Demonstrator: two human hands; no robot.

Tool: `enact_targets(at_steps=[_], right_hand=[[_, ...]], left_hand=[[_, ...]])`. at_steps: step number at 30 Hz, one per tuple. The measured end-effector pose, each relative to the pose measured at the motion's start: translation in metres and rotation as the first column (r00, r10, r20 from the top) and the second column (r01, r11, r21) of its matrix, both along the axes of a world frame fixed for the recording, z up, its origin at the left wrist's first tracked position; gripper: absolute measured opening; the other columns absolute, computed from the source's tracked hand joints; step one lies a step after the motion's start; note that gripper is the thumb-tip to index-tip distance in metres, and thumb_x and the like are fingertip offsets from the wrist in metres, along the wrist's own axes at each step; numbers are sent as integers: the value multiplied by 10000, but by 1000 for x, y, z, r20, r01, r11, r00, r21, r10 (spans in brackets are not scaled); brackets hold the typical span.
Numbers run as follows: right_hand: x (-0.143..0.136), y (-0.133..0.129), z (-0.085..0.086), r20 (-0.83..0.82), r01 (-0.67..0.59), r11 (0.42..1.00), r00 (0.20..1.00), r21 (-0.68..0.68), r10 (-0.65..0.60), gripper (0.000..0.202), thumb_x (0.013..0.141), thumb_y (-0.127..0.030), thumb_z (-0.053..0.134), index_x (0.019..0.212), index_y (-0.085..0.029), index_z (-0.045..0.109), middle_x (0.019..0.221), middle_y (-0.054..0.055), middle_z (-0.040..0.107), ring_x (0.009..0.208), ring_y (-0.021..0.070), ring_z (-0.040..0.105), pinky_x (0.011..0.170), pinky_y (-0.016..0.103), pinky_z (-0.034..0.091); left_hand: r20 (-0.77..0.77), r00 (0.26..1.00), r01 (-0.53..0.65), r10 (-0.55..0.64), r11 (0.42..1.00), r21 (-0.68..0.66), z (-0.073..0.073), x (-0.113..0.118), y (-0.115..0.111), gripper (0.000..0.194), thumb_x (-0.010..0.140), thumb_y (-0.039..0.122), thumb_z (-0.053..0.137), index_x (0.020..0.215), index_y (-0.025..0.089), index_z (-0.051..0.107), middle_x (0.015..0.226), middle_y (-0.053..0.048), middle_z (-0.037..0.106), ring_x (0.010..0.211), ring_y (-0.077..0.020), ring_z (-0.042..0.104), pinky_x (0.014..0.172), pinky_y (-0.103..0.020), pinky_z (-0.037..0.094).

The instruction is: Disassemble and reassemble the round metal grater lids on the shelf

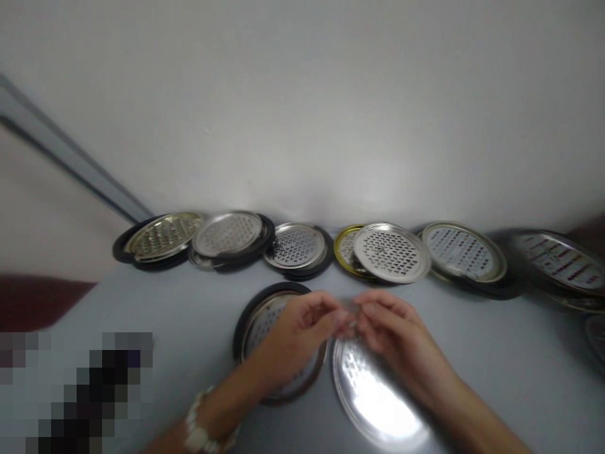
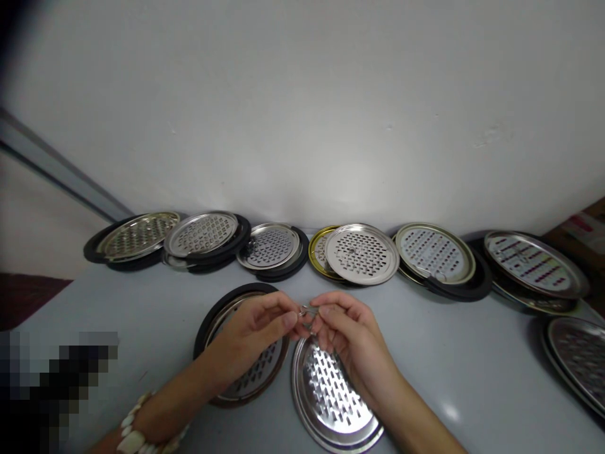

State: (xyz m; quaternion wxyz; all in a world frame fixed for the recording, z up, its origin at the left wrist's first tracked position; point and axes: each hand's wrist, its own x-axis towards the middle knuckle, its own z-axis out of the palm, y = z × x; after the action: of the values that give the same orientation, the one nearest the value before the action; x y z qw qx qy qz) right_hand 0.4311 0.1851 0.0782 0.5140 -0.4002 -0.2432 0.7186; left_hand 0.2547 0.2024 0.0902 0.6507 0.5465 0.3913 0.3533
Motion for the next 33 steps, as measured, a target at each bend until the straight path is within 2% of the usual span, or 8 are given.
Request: enact_targets(at_steps=[5,9,13,20,23,27,30,33], right_hand=[[1,-2,-4,145,-72,991,988,109,56,282,770,-418,822,807,-159,716,628,7,672,476,67,517,482,182,380],[0,-2,-1,288,-72,985,957,156,24,311,755,-453,823,802,-166,710,560,-20,624,478,88,525,481,200,404],[-3,-3,2,388,-53,984,921,170,-17,347,721,-475,832,794,-155,720,549,-6,629,491,107,545,487,217,423],[-7,-9,-3,503,-55,962,860,267,-90,283,792,-445,773,818,-166,735,577,5,650,536,126,578,515,228,436],[-4,-6,-1,408,-19,973,910,230,-78,285,791,-440,786,797,-164,714,569,-7,635,509,107,555,499,210,423],[0,-1,4,143,-26,992,990,125,8,304,781,-435,806,777,-161,673,558,-26,617,436,63,489,447,171,375],[1,1,5,-7,-103,994,995,44,103,321,777,-441,807,800,-161,652,544,-27,616,391,54,465,404,156,333],[0,0,3,-21,-132,990,991,46,133,326,800,-448,783,799,-163,624,542,-25,615,391,59,475,397,154,318]], left_hand=[[-45,999,0,2,999,46,-1,0,-1,191,894,331,634,845,147,646,837,-62,731,828,-183,685,809,-315,542],[-233,971,-13,53,985,171,1,-1,-2,139,888,278,627,828,163,676,823,-44,732,808,-176,675,769,-282,520],[-438,875,-4,204,910,414,-3,-3,-2,112,900,233,629,815,187,687,809,-8,717,790,-160,646,769,-274,474],[-457,828,20,326,797,604,-12,-3,-3,103,918,184,603,832,182,660,868,-14,686,837,-159,635,799,-282,459],[-439,864,25,246,851,525,-3,-4,-2,88,918,227,619,868,191,682,880,-14,707,842,-159,643,809,-283,468],[-250,968,91,-17,953,288,7,-7,0,134,927,250,583,936,166,687,930,-52,732,886,-176,670,834,-295,503],[-110,985,147,-130,975,165,7,-8,0,130,907,251,592,927,150,671,887,-56,718,856,-177,667,800,-290,515],[-119,980,176,-161,976,126,6,-7,-1,127,901,263,605,886,154,667,845,-39,709,822,-168,659,772,-279,506]])
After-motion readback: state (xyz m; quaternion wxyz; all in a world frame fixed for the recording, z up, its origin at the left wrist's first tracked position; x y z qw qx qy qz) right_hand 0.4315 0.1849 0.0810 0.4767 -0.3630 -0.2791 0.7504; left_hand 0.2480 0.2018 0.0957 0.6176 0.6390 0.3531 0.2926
